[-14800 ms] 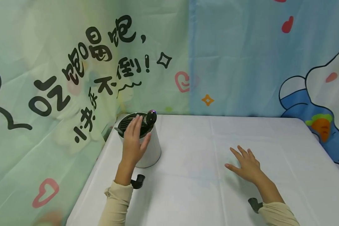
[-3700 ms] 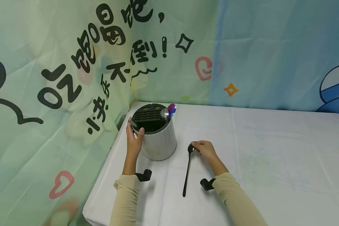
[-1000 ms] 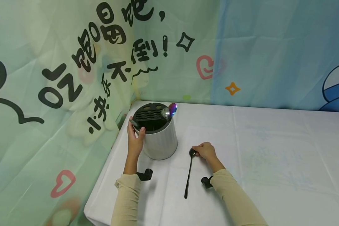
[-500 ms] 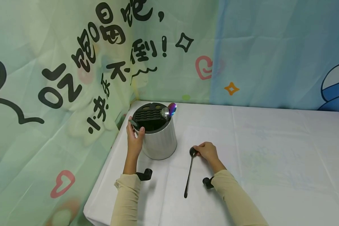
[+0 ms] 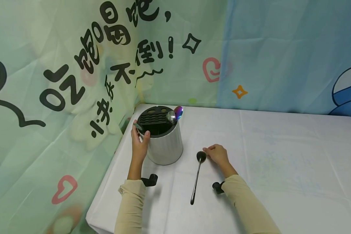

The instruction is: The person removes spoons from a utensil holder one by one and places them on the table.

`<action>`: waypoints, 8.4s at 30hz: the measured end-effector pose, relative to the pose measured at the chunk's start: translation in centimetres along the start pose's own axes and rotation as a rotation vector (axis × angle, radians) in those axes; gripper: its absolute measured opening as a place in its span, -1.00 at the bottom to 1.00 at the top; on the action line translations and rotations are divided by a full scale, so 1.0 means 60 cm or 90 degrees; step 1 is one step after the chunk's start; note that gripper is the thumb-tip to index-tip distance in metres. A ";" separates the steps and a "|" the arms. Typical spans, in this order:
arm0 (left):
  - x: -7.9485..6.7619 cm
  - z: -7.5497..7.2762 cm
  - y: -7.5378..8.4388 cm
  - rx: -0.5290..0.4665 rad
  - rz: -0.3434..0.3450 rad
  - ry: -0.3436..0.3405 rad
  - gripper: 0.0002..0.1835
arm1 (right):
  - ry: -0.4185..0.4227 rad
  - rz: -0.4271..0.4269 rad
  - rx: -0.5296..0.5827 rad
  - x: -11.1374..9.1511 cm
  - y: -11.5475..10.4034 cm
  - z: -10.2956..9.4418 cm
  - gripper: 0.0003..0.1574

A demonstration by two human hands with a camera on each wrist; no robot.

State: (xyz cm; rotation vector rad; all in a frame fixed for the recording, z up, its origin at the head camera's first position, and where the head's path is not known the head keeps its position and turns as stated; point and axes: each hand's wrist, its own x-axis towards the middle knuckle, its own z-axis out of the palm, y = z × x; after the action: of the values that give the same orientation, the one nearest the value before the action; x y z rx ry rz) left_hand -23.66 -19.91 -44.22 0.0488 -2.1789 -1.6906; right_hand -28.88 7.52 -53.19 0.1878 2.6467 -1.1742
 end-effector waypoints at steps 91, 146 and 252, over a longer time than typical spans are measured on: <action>-0.004 0.004 0.005 -0.020 0.018 0.003 0.06 | 0.047 -0.234 0.348 -0.049 -0.257 -0.033 -0.67; -0.002 0.003 0.003 -0.018 0.014 0.004 -0.05 | 0.083 -0.275 0.360 -0.051 -0.285 -0.118 -0.66; 0.009 0.007 -0.054 -0.007 -0.008 0.014 0.05 | 0.039 -0.314 0.511 -0.082 -0.132 -0.239 -0.94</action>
State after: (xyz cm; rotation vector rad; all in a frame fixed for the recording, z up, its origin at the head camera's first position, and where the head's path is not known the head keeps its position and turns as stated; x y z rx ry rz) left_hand -24.97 -20.55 -47.19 0.0780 -2.1585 -1.7005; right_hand -28.22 12.77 -36.95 -0.3210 2.1608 -2.3680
